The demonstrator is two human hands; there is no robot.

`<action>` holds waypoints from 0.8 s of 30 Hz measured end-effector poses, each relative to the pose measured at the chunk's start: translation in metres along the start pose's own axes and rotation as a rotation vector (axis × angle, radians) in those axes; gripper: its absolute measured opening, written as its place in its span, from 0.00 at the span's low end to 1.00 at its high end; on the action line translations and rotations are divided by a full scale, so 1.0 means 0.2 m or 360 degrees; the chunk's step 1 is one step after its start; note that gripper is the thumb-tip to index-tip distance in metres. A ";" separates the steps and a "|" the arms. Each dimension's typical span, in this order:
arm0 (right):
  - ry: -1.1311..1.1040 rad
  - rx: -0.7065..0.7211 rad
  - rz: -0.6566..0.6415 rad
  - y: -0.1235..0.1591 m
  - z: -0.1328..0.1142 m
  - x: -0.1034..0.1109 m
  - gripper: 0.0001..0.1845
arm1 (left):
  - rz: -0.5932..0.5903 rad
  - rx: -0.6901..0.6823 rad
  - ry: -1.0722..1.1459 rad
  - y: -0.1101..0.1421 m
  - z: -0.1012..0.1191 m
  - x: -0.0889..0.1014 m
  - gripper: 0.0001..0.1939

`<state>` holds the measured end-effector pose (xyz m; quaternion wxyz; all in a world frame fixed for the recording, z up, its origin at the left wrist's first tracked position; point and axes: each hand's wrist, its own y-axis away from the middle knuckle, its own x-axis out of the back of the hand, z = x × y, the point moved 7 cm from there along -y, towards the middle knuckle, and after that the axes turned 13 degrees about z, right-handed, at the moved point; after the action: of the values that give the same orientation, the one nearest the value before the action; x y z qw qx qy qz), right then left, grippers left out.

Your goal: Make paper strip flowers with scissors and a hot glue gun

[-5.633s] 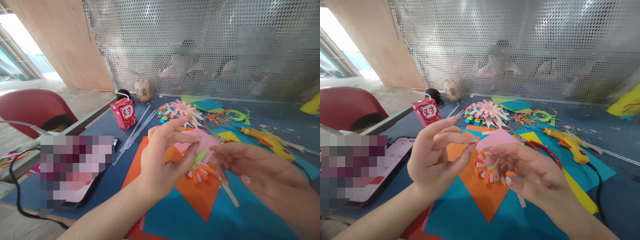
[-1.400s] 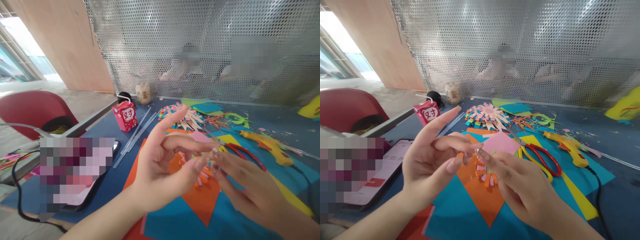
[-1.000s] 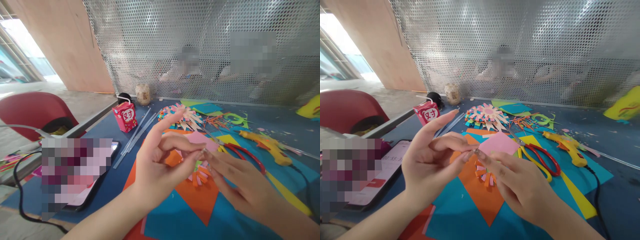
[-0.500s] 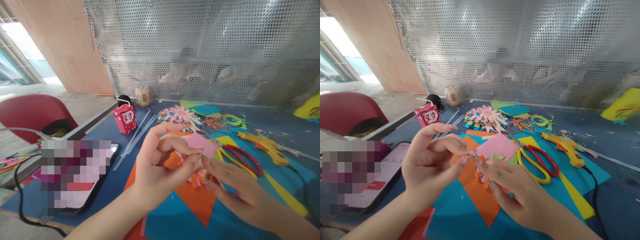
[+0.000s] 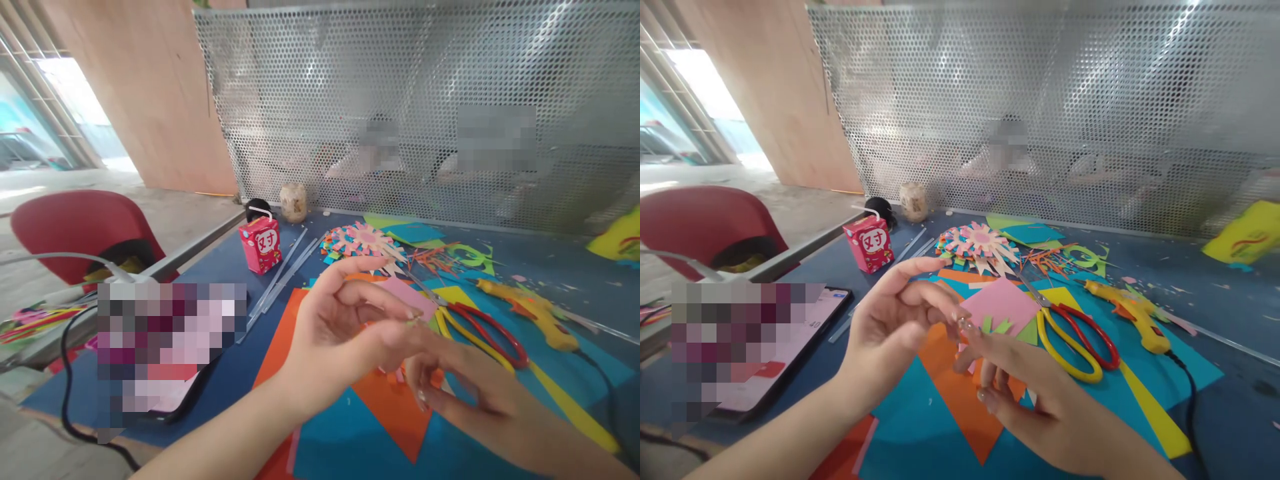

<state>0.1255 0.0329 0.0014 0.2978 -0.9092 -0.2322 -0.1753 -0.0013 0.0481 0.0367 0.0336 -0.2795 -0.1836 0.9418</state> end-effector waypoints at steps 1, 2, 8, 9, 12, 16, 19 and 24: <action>-0.0003 0.0008 -0.0005 0.00 0.00 0.00 0.34 | 0.0024 0.0009 -0.0018 0.00 0.00 0.01 0.21; -0.0017 0.0021 -0.0005 0.00 -0.01 -0.01 0.34 | 0.0052 0.0026 -0.0033 0.00 -0.01 0.01 0.22; -0.0060 0.0146 0.0027 0.00 -0.03 -0.01 0.36 | 0.0065 0.0074 -0.0018 -0.02 -0.03 0.00 0.16; -0.0028 0.0167 0.0024 0.00 -0.03 -0.01 0.36 | 0.0070 0.0071 -0.0038 -0.02 -0.03 0.00 0.16; 0.0214 0.0240 -0.0001 0.01 -0.04 -0.02 0.38 | 0.0114 0.0024 -0.0153 -0.01 -0.02 0.00 0.14; 0.0551 0.0401 -0.0007 0.01 -0.05 -0.04 0.40 | 0.0213 -0.0108 -0.0333 -0.02 0.01 0.01 0.13; 0.0606 0.0552 0.0134 0.02 -0.08 0.01 0.37 | 0.0240 -0.0094 -0.0596 -0.04 0.00 0.03 0.15; 0.0550 0.0526 0.0659 0.01 -0.09 0.22 0.36 | -0.0338 0.0009 -0.1901 0.10 -0.10 0.09 0.17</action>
<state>0.1587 0.0345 0.0341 0.5061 -0.8332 -0.0134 -0.2226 -0.0049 0.0388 0.0035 0.0193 0.3174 -0.1952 0.9278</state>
